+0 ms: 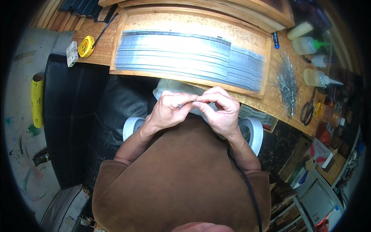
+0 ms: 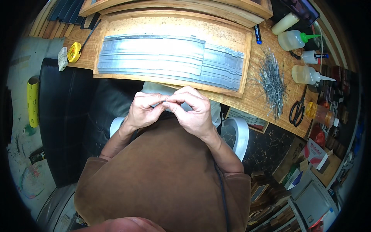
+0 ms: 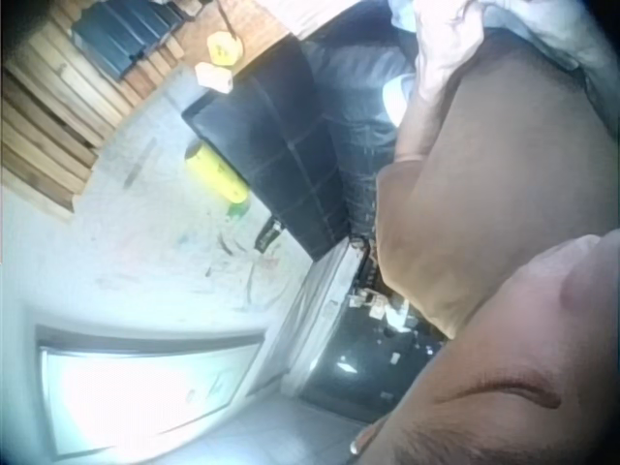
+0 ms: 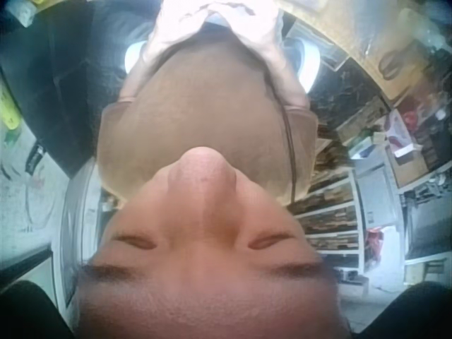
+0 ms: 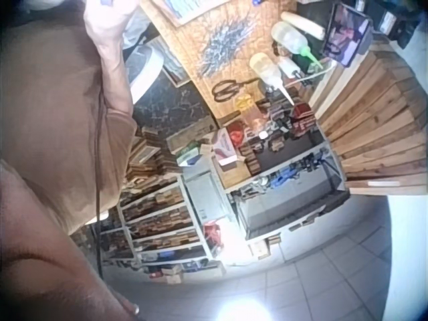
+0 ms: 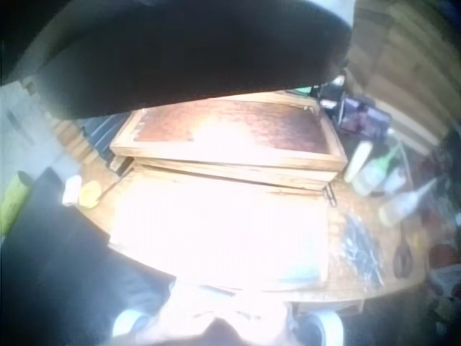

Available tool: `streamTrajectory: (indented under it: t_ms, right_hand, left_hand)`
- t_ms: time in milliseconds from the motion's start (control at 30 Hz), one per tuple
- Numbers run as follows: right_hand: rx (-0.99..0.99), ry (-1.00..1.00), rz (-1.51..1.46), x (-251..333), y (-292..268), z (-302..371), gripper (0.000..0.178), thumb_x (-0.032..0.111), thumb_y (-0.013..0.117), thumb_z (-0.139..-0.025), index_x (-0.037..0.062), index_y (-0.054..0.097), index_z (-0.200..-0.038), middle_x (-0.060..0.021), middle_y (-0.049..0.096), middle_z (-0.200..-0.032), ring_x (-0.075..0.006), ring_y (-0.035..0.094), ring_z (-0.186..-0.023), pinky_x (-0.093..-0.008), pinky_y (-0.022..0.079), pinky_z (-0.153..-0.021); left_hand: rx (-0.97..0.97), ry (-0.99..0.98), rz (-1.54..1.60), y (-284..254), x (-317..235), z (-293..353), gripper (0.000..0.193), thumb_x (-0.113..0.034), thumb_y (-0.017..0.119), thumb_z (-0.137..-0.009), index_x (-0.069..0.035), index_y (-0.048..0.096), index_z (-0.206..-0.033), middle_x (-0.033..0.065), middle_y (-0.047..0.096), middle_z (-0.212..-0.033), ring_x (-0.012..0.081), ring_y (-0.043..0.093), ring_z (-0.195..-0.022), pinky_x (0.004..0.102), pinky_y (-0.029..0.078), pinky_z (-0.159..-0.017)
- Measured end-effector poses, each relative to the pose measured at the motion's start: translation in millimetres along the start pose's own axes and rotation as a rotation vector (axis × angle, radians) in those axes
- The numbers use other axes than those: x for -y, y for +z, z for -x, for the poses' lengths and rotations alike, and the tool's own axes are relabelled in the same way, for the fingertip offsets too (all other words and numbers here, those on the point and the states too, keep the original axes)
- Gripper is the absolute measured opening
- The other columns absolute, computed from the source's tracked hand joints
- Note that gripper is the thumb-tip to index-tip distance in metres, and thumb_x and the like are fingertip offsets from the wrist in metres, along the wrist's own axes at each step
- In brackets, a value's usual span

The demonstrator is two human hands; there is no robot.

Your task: The person sits at a workbench and repeatedly picks up small metal strips and pins. They insert the pins into the strips and press them together by hand, then place the assembled units onto a wooden tray. The process is repeated for several units.

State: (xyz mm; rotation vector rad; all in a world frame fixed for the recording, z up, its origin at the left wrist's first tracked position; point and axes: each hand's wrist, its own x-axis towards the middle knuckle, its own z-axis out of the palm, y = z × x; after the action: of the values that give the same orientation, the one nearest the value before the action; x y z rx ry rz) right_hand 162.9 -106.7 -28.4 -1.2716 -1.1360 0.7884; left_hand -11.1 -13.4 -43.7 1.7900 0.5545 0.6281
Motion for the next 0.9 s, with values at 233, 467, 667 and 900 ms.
streamTrajectory:
  t_ms: [233,467,667,900]
  right_hand:
    - [0.003,0.012,0.007,-0.1,0.0,-0.3,0.013,-0.004,0.085,-0.082,-0.0003,0.078,-0.092,-0.008,0.072,-0.087,-0.0148,0.068,-0.076,-0.0275,0.055,-0.069]
    - [0.011,0.024,0.017,2.3,-0.1,-1.1,0.013,-0.004,0.085,-0.082,-0.0001,0.077,-0.091,-0.0077,0.072,-0.086,-0.015,0.068,-0.076,-0.0276,0.055,-0.069]
    - [0.009,0.027,0.006,2.1,0.5,-0.7,0.013,-0.004,0.085,-0.081,0.0001,0.077,-0.091,-0.0077,0.072,-0.086,-0.0152,0.068,-0.077,-0.0276,0.054,-0.069]
    - [0.037,0.024,-0.005,1.7,-0.8,1.1,0.015,-0.008,0.085,-0.081,-0.0027,0.076,-0.092,-0.0082,0.071,-0.091,-0.0141,0.065,-0.081,-0.0261,0.051,-0.07]
  left_hand:
    - [0.004,-0.012,-0.002,-0.8,-0.4,0.1,0.019,0.003,0.077,-0.087,0.003,0.078,-0.106,0.0199,0.079,-0.09,0.0304,0.079,-0.079,0.0329,0.061,-0.069]
    - [-0.013,-0.005,0.009,-0.2,-1.6,0.5,0.018,0.003,0.078,-0.088,0.004,0.078,-0.106,0.0198,0.079,-0.09,0.03,0.08,-0.079,0.0326,0.061,-0.069]
    - [-0.023,0.015,0.0,-0.4,-0.7,1.5,0.018,0.003,0.079,-0.087,0.004,0.078,-0.106,0.0197,0.079,-0.09,0.0295,0.079,-0.078,0.0324,0.061,-0.068]
    - [-0.022,0.004,-0.002,-0.2,-1.6,3.2,0.018,0.002,0.078,-0.088,0.002,0.079,-0.106,0.019,0.079,-0.09,0.0286,0.079,-0.076,0.0319,0.06,-0.066]
